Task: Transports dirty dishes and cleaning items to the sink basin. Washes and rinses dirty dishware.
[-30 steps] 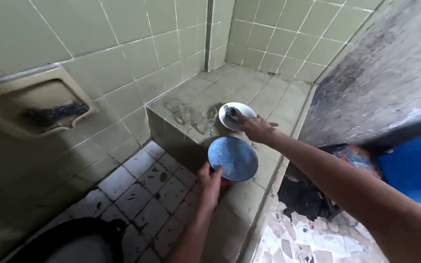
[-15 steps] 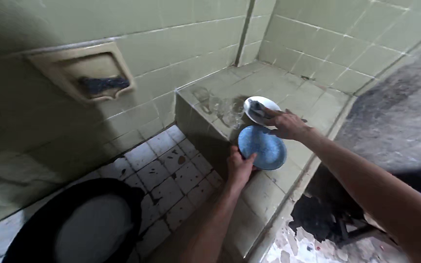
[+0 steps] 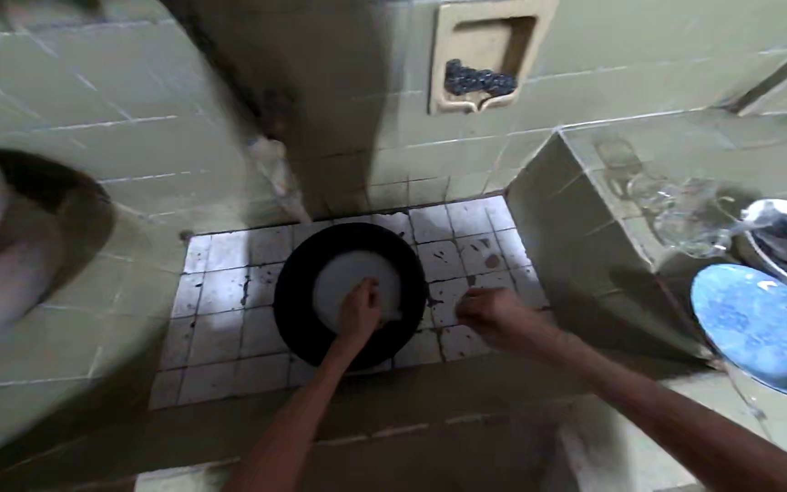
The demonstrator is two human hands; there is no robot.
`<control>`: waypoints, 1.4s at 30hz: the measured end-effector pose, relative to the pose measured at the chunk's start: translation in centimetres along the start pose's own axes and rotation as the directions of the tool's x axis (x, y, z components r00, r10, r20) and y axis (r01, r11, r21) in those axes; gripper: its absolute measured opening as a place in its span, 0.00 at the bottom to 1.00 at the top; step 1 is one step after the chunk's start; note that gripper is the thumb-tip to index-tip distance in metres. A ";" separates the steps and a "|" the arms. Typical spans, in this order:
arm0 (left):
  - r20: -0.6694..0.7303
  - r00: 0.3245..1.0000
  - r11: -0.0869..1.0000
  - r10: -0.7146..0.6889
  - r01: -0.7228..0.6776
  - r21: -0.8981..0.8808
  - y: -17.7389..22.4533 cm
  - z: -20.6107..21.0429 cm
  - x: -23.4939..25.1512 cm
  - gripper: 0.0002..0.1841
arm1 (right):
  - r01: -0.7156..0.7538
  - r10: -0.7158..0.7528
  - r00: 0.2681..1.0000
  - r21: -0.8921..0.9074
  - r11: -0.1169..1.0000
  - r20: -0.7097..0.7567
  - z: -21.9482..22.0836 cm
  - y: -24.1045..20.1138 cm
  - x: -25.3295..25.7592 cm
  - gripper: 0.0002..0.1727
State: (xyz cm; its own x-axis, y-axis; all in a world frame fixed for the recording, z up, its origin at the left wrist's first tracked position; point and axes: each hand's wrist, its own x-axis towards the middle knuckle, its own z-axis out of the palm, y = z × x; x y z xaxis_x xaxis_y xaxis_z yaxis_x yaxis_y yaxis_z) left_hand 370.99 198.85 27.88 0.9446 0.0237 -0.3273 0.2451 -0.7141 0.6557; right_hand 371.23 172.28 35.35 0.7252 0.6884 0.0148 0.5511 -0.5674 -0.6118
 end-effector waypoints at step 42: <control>-0.222 0.921 0.879 -0.319 0.200 -0.433 -13.3 0.3 3.4 0.30 | -0.519 0.510 0.854 -0.239 0.821 -0.100 0.7 -4.5 -1.0 0.25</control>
State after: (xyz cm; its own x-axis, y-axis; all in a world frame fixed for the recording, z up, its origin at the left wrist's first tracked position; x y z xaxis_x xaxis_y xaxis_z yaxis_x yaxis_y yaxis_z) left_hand 370.88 208.25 17.81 0.8406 0.4048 -0.3600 0.4991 -0.3203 0.8052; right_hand 367.77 174.49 37.53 0.9421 0.2530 -0.2203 0.1748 -0.9307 -0.3211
